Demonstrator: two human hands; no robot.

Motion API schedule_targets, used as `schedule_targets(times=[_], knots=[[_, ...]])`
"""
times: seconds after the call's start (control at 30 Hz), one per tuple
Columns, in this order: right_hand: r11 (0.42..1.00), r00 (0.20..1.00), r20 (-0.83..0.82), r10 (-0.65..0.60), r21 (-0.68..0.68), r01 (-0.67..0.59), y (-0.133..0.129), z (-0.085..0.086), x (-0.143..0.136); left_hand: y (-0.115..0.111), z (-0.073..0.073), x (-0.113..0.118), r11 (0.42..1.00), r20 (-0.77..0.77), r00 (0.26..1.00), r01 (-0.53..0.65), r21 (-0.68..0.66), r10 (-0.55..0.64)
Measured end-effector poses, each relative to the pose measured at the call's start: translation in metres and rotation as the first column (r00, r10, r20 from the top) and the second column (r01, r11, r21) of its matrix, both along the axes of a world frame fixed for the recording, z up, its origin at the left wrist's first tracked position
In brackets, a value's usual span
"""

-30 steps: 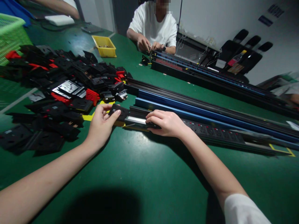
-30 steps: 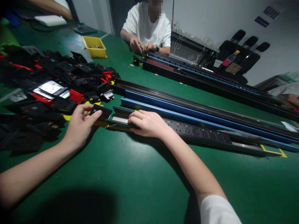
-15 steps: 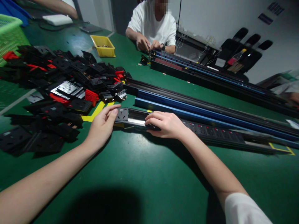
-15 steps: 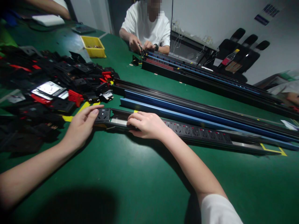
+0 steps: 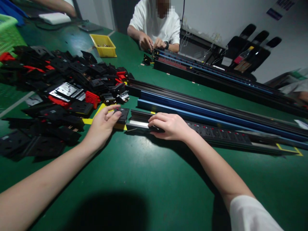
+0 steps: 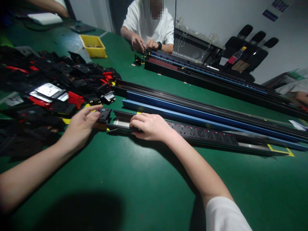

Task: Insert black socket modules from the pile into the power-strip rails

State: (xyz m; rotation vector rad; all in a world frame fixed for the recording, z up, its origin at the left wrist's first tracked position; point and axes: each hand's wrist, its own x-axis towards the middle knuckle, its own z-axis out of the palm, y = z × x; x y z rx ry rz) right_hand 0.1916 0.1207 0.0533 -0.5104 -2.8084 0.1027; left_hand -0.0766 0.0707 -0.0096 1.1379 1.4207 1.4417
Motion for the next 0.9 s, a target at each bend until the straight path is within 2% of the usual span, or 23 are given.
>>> schedule_targets(times=[0.17, 0.4, 0.6, 0.73, 0.9], knots=[[1.0, 1.0, 0.01, 0.002, 0.01, -0.002, 0.0, 0.0, 0.0, 0.0, 0.002, -0.001, 1.0, -0.115, 0.993, 0.018, 0.009, -0.017], [1.0, 1.0, 0.009, 0.002, 0.014, -0.002, 0.0, -0.001, -0.001, -0.001, 0.002, 0.001, 0.999, -0.067, 0.997, 0.031, 0.033, -0.029], [0.998, 1.0, 0.024, 0.015, 0.061, -0.016, 0.0, -0.002, -0.001, 0.008, -0.004, 0.0, 0.998, -0.164, 0.986, 0.025, 0.057, -0.016], [0.998, 1.0, 0.017, 0.008, 0.06, -0.009, 0.0, -0.002, -0.002, 0.008, -0.006, 0.001, 0.997, -0.271, 0.961, -0.051, 0.055, 0.064], [0.999, 1.0, 0.02, 0.007, 0.045, -0.007, 0.0, -0.001, -0.001, 0.007, -0.005, 0.003, 0.995, -0.206, 0.974, -0.094, 0.025, 0.097]])
